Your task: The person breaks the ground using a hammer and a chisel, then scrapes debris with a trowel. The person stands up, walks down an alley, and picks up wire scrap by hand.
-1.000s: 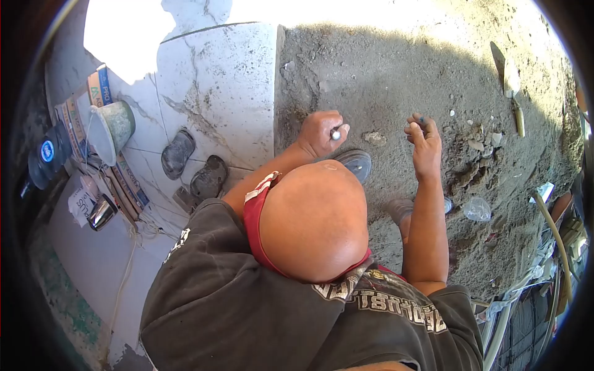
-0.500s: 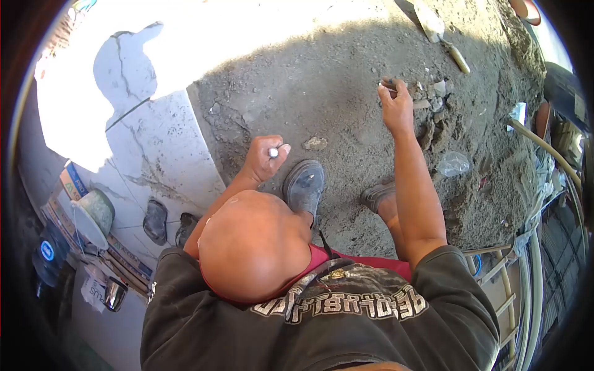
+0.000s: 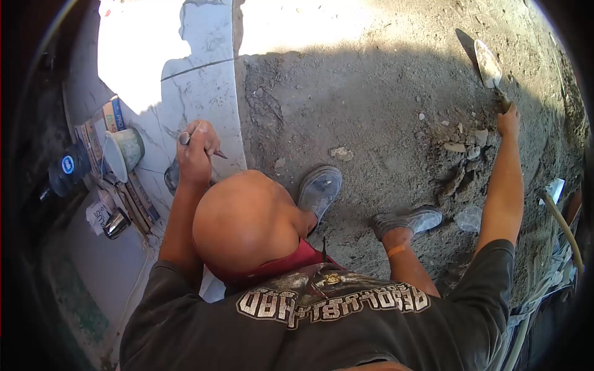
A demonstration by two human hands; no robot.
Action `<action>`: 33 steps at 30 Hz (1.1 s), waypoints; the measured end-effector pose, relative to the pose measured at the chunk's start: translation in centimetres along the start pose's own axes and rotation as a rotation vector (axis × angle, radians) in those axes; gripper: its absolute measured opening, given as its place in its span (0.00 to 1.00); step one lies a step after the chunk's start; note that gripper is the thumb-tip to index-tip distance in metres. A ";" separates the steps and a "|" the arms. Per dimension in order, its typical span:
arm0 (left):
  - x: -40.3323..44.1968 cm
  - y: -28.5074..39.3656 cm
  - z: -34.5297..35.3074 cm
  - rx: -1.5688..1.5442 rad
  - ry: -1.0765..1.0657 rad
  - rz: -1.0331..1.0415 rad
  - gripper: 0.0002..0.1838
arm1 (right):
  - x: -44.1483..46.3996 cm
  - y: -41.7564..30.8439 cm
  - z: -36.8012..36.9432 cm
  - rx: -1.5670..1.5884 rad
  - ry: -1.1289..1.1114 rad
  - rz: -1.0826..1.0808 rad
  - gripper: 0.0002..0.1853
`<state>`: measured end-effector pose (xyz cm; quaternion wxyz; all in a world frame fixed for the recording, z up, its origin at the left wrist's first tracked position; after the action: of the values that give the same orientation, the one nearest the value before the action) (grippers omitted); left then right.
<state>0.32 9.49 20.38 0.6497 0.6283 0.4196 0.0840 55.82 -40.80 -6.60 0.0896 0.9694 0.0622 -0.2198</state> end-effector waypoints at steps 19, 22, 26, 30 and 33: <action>-11.3 9.4 4.3 0.274 0.186 0.297 0.19 | -48.4 -32.6 6.6 1.185 -1.544 -0.505 0.19; -11.9 9.2 4.2 0.249 0.173 0.237 0.18 | -49.4 -35.8 7.9 1.026 -1.357 -0.624 0.19; -11.9 8.8 3.5 0.204 0.181 0.253 0.19 | -48.7 -34.5 11.6 0.884 -0.830 -0.850 0.21; -11.7 8.6 3.1 0.168 0.205 0.272 0.19 | -47.0 -29.2 6.9 1.149 -0.992 -0.390 0.23; -11.6 8.4 3.0 0.113 0.197 0.271 0.19 | -46.8 -27.0 6.4 0.963 -1.005 -0.608 0.23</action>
<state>-1.59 1.54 32.49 0.5520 0.7032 0.3968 0.2082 6.93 -19.48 4.25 -0.3904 0.6248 0.1756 -0.6530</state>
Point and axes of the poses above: each hand's wrist, its own x-axis towards the middle knuckle, its own z-axis out of the palm, y = z × x, the point moved 2 cm from there along x, towards the middle knuckle, and after that the axes turned 9 degrees about -y, right-handed, at the moved point
